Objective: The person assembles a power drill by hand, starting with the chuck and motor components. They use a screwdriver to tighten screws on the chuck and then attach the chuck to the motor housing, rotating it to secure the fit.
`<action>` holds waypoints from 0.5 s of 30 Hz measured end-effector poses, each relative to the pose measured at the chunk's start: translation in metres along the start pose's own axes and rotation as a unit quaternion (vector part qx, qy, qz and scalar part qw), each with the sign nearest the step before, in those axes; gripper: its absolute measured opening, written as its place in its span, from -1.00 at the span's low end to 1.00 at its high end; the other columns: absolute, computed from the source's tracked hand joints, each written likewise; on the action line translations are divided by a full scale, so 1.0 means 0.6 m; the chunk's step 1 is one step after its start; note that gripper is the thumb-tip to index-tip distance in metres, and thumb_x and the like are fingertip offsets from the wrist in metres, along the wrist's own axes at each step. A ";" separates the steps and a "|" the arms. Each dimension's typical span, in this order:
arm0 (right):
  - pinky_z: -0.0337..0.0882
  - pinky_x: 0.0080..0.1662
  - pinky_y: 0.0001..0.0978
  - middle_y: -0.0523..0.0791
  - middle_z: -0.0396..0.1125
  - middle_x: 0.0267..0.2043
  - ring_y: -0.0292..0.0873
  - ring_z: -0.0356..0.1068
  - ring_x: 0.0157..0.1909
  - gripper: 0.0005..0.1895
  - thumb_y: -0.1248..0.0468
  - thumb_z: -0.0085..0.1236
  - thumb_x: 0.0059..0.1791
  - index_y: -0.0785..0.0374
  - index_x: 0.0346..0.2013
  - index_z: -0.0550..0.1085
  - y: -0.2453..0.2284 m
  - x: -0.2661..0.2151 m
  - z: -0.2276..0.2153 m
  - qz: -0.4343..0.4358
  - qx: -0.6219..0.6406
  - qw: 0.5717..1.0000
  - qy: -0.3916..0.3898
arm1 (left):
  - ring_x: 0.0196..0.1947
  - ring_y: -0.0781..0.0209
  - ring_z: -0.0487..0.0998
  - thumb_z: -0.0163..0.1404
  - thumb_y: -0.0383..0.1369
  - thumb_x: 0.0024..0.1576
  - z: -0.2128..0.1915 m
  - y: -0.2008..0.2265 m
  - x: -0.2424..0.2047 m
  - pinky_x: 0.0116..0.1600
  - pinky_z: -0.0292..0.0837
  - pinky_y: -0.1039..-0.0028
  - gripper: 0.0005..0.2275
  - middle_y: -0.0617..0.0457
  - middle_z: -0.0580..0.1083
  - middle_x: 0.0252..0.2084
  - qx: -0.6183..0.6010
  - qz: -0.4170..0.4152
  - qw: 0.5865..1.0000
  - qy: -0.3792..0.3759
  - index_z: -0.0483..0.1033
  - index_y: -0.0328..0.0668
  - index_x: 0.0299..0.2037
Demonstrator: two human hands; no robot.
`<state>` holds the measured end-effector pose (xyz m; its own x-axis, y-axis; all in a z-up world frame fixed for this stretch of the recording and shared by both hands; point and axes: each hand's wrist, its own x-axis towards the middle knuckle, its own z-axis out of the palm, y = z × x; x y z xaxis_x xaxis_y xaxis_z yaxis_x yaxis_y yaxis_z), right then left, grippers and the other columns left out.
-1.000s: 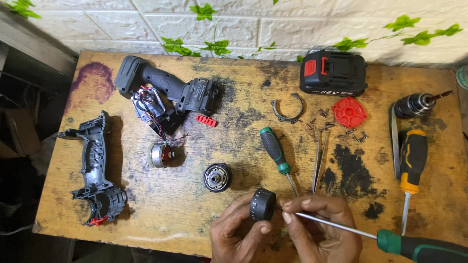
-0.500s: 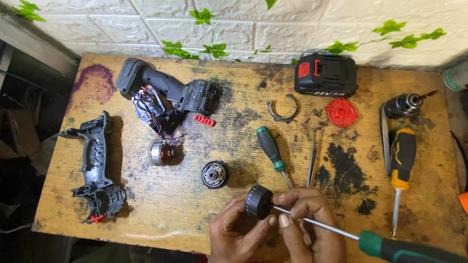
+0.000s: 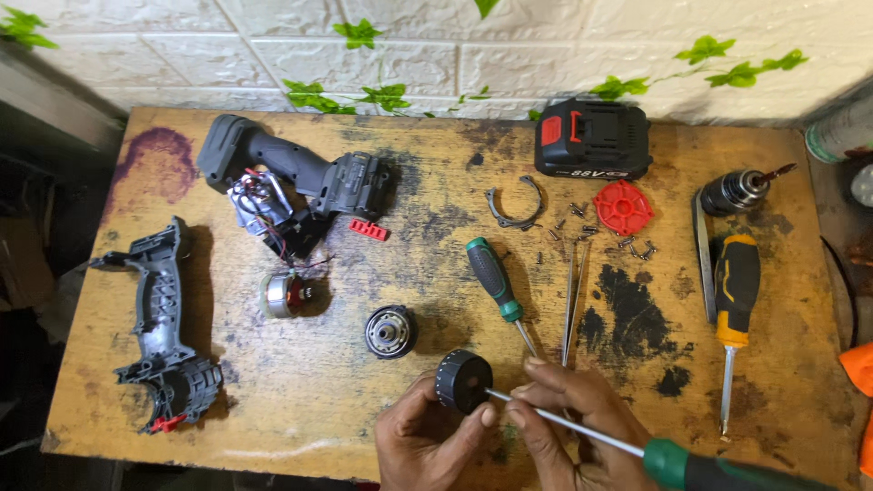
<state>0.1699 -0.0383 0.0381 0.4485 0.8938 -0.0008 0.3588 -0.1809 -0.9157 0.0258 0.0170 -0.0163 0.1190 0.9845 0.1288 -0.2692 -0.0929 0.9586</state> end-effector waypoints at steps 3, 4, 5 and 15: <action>0.70 -0.08 -0.61 -0.20 0.63 -0.30 -0.38 0.73 -0.21 -0.47 0.25 0.27 -0.10 0.09 0.18 0.48 0.005 0.004 -0.003 -0.066 -0.005 0.998 -0.001 | -0.34 0.27 0.58 0.36 -0.45 -0.07 0.002 -0.007 -0.003 -0.18 0.50 0.53 -0.82 -0.07 0.62 -0.36 0.043 -0.007 0.999 0.026 0.66 -0.38 -0.35; 0.70 -0.08 -0.61 -0.20 0.63 -0.30 -0.38 0.73 -0.21 -0.47 0.25 0.27 -0.10 0.09 0.18 0.48 -0.003 0.008 -0.009 -0.062 -0.003 0.998 0.001 | -0.34 0.27 0.58 0.36 -0.45 -0.07 0.008 -0.003 -0.003 -0.18 0.50 0.53 -0.82 -0.07 0.62 -0.36 0.045 -0.010 0.999 0.023 0.66 -0.38 -0.35; 0.67 -0.04 -0.56 -0.25 0.65 -0.29 -0.38 0.73 -0.15 -0.44 0.21 0.25 -0.09 0.03 0.22 0.44 -0.010 0.012 -0.015 -0.056 -0.031 0.998 -0.018 | -0.35 0.24 0.59 0.36 -0.44 -0.11 0.015 0.001 -0.003 -0.19 0.50 0.51 -0.80 -0.10 0.63 -0.36 0.034 -0.019 0.998 0.047 0.67 -0.41 -0.36; 0.71 0.09 -0.34 -0.13 0.58 -0.31 -0.18 0.72 -0.17 -0.59 0.40 0.11 -0.01 0.32 0.14 0.36 0.016 0.009 0.010 -0.084 0.209 0.974 -0.008 | -0.50 0.28 0.59 0.33 -0.40 -0.15 0.025 -0.015 -0.003 -0.33 0.48 0.59 -0.82 -0.08 0.63 -0.50 0.094 0.027 0.992 0.075 0.66 -0.36 -0.44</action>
<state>0.1707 -0.0327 0.0267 0.3976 0.9036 0.1595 0.0603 0.1477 -0.9872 0.0425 0.0138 -0.0213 -0.0377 0.9872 0.1547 -0.0871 -0.1575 0.9837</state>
